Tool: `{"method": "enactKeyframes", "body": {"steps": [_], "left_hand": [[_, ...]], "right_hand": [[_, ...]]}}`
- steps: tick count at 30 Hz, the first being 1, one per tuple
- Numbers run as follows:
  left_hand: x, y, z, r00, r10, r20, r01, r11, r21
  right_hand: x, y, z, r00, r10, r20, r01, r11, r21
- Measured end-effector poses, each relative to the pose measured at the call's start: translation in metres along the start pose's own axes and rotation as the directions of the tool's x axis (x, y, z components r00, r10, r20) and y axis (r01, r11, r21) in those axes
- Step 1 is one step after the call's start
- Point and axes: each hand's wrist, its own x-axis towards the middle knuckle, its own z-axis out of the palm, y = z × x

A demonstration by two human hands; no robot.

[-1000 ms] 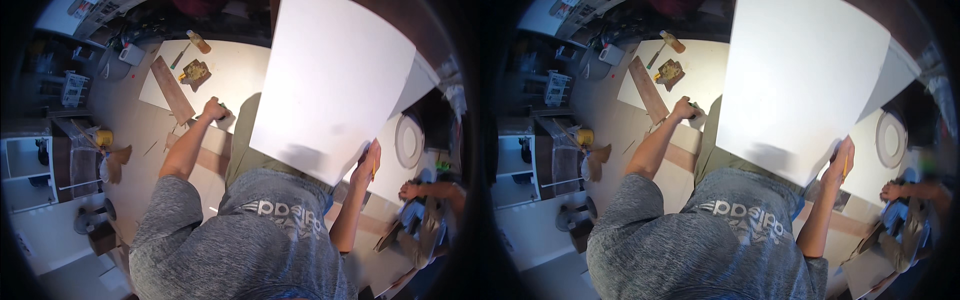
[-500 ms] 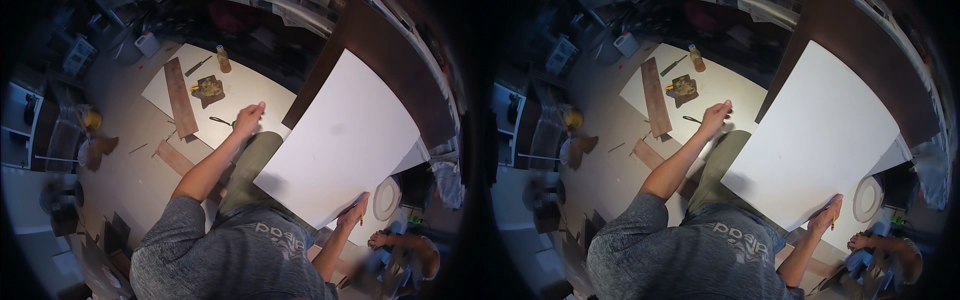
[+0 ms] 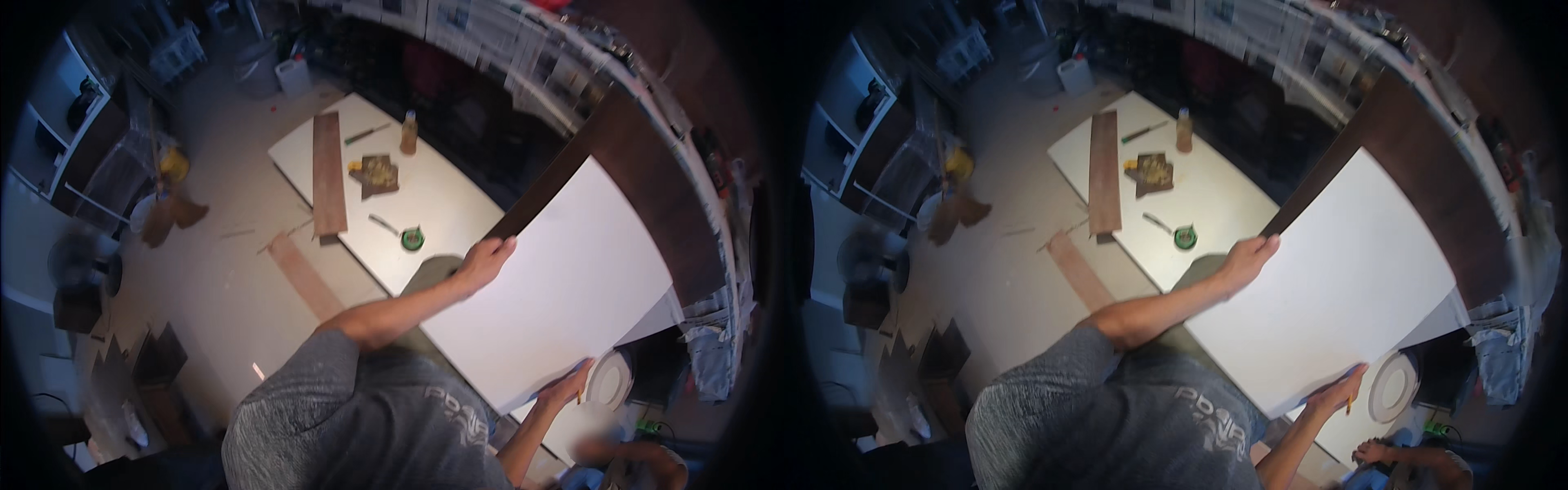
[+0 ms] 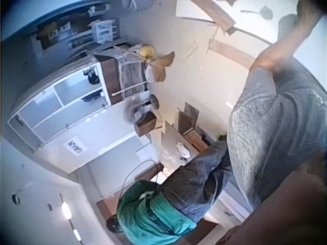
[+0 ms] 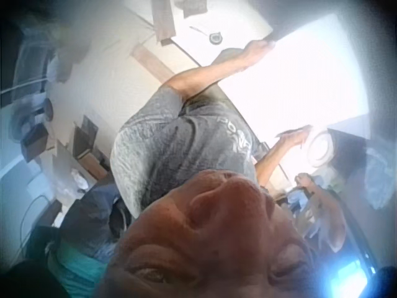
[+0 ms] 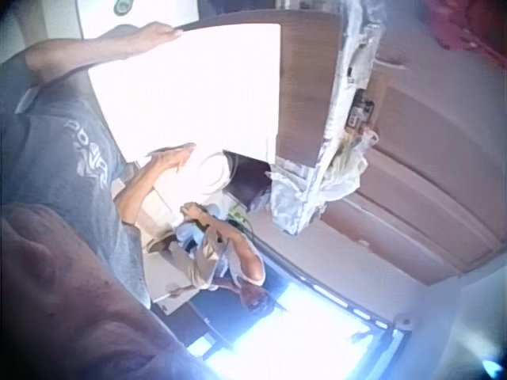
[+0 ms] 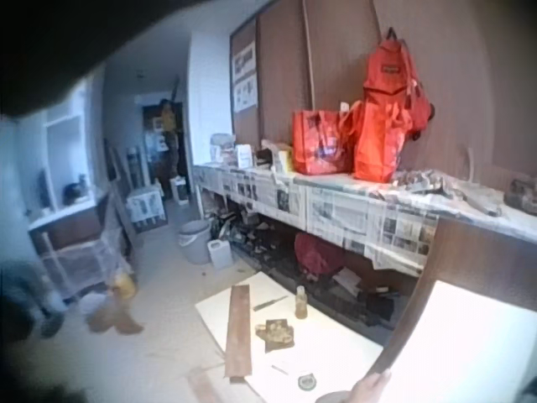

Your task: The person measures and marks a white rectangular panel using a tape measure and a pencil. They repeatedly measure different sections of the panel, make pencil marks, and reposition the panel to continue marking.

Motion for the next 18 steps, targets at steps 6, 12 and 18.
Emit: {"method": "enactKeyframes", "body": {"steps": [6, 12, 18], "left_hand": [[-0.037, 0.007, -0.02, 1.0, 0.027, -0.011, -0.029, 0.977, -0.213], [-0.063, 0.01, -0.036, 0.997, 0.068, -0.025, -0.072, 0.882, -0.465], [-0.1, 0.029, -0.054, 0.996, 0.09, 0.0, -0.07, 0.776, -0.627]], "right_hand": [[-0.037, -0.019, 0.007, 0.994, -0.085, 0.071, 0.083, 0.996, 0.037], [-0.042, -0.045, 0.009, 0.965, -0.193, 0.176, 0.186, 0.981, 0.06], [-0.028, -0.082, 0.004, 0.845, -0.406, 0.348, 0.482, 0.86, -0.167]]}}
